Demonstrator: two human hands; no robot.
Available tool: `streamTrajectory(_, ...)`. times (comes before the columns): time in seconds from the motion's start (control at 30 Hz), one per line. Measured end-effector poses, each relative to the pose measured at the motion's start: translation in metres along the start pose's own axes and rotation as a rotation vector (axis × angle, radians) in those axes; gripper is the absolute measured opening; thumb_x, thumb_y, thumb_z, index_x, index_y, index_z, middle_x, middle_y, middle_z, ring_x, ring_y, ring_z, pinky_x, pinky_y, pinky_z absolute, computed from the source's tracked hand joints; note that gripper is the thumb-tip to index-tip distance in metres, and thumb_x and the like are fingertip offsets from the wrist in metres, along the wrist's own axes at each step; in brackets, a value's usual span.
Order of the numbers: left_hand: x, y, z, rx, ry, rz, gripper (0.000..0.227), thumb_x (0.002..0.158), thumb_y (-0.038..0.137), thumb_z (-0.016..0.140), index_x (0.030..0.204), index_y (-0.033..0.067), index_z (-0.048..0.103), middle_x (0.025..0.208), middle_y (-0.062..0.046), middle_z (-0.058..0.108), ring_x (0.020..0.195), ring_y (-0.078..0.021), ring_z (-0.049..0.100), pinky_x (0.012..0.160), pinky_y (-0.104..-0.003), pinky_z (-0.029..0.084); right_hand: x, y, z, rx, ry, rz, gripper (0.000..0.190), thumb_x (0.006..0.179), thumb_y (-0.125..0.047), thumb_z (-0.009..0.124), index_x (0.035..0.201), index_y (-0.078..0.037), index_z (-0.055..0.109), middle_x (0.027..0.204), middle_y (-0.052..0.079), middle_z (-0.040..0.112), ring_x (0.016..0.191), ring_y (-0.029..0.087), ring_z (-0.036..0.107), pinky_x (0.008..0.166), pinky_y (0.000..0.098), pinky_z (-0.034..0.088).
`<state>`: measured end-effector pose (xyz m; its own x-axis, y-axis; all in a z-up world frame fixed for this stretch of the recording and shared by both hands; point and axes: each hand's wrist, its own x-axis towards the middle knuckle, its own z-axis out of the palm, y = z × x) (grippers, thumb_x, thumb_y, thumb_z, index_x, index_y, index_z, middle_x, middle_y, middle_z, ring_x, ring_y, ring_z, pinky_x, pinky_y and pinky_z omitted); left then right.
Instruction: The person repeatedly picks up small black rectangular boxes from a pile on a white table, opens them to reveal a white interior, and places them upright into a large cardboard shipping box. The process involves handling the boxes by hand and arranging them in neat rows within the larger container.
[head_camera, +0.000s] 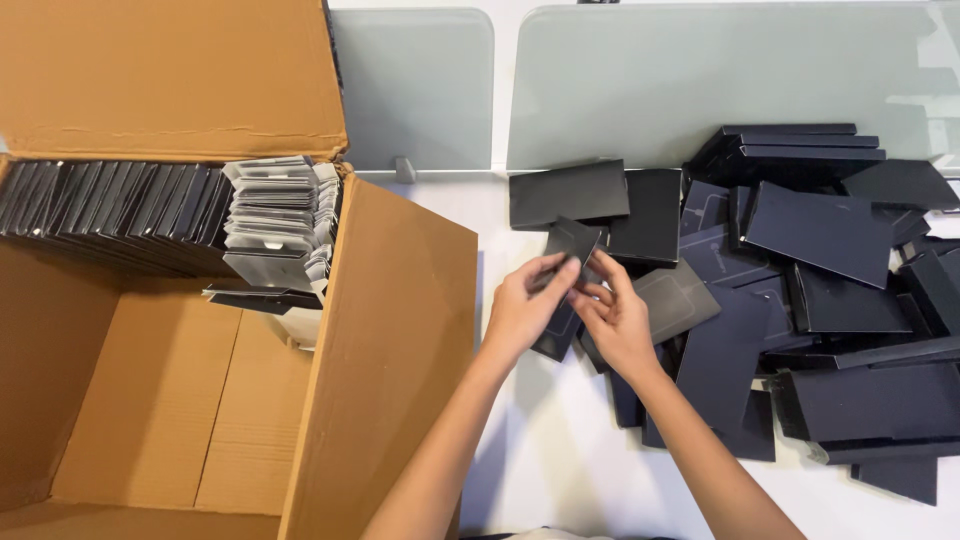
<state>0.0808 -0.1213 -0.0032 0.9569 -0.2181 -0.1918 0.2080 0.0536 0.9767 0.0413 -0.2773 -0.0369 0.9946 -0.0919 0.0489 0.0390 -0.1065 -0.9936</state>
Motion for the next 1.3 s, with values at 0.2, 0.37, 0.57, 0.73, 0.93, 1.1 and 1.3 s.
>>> streamTrajectory(0.2,-0.046,0.023,-0.003,0.446,0.139,0.158,0.045,0.085,0.022,0.077,0.125,0.0025,0.070,0.083,-0.022,0.075,0.068,-0.0247,0.075,0.067,-0.034,0.058,-0.034,-0.019,0.013,0.152,0.004,0.065,0.058,0.092,0.009,0.061,0.147,-0.002,0.046,0.141,0.015,0.057,0.118,0.019,0.065,0.093,0.0295,0.057)
streamTrajectory(0.37,-0.077,0.045,-0.022,0.588,0.069,0.378,0.031,0.089,0.013,0.073,0.117,0.0007,0.073,0.085,-0.026,0.071,0.071,-0.0371,0.071,0.065,-0.041,0.055,-0.067,-0.056,0.016,-0.105,0.144,-0.101,0.051,0.091,0.001,0.070,0.139,-0.002,0.053,0.133,0.014,0.063,0.115,0.020,0.069,0.097,0.0320,0.060)
streamTrajectory(0.57,-0.106,0.044,-0.035,0.586,-0.164,0.440,0.030,0.086,0.000,0.067,0.115,-0.0007,0.073,0.092,-0.023,0.073,0.084,-0.0384,0.071,0.074,-0.043,0.055,-0.098,-0.089,0.006,-0.681,0.168,-0.539,0.043,0.086,-0.013,0.079,0.125,-0.002,0.066,0.133,0.015,0.064,0.121,0.033,0.064,0.101,0.0406,0.052)
streamTrajectory(0.73,-0.119,0.021,-0.035,0.571,-0.252,0.504,0.027,0.087,-0.002,0.069,0.113,-0.0023,0.071,0.101,-0.023,0.072,0.092,-0.0386,0.070,0.080,-0.043,0.055,-0.115,-0.090,-0.002,-0.726,-0.078,-0.426,0.032,0.089,-0.016,0.075,0.120,-0.007,0.071,0.115,0.010,0.074,0.107,0.029,0.071,0.090,0.0364,0.056)
streamTrajectory(0.93,-0.136,-0.008,-0.037,0.624,-0.235,0.572,0.028,0.087,-0.003,0.068,0.114,-0.0012,0.072,0.106,-0.019,0.074,0.095,-0.0374,0.070,0.083,-0.043,0.055,-0.131,-0.078,0.000,-0.794,-0.151,-0.276,0.031,0.089,-0.019,0.074,0.118,-0.008,0.072,0.114,0.009,0.073,0.093,0.029,0.072,0.078,0.0362,0.059)
streamTrajectory(1.1,-0.141,-0.019,-0.040,0.563,-0.235,0.598,0.028,0.088,0.003,0.072,0.115,0.0003,0.072,0.108,-0.017,0.075,0.093,-0.0355,0.070,0.084,-0.041,0.056,-0.137,-0.068,-0.001,-0.901,-0.159,-0.370,0.031,0.089,-0.018,0.072,0.117,-0.007,0.072,0.114,0.007,0.072,0.092,0.029,0.072,0.076,0.0365,0.059)
streamTrajectory(1.3,-0.137,-0.027,-0.040,0.541,-0.200,0.738,0.026,0.090,0.007,0.074,0.115,0.0010,0.073,0.110,-0.016,0.075,0.095,-0.0354,0.071,0.092,-0.041,0.056,-0.133,-0.063,-0.003,-0.890,-0.144,-0.459,0.028,0.090,-0.017,0.071,0.117,-0.007,0.072,0.111,0.008,0.073,0.092,0.029,0.072,0.076,0.0368,0.059)
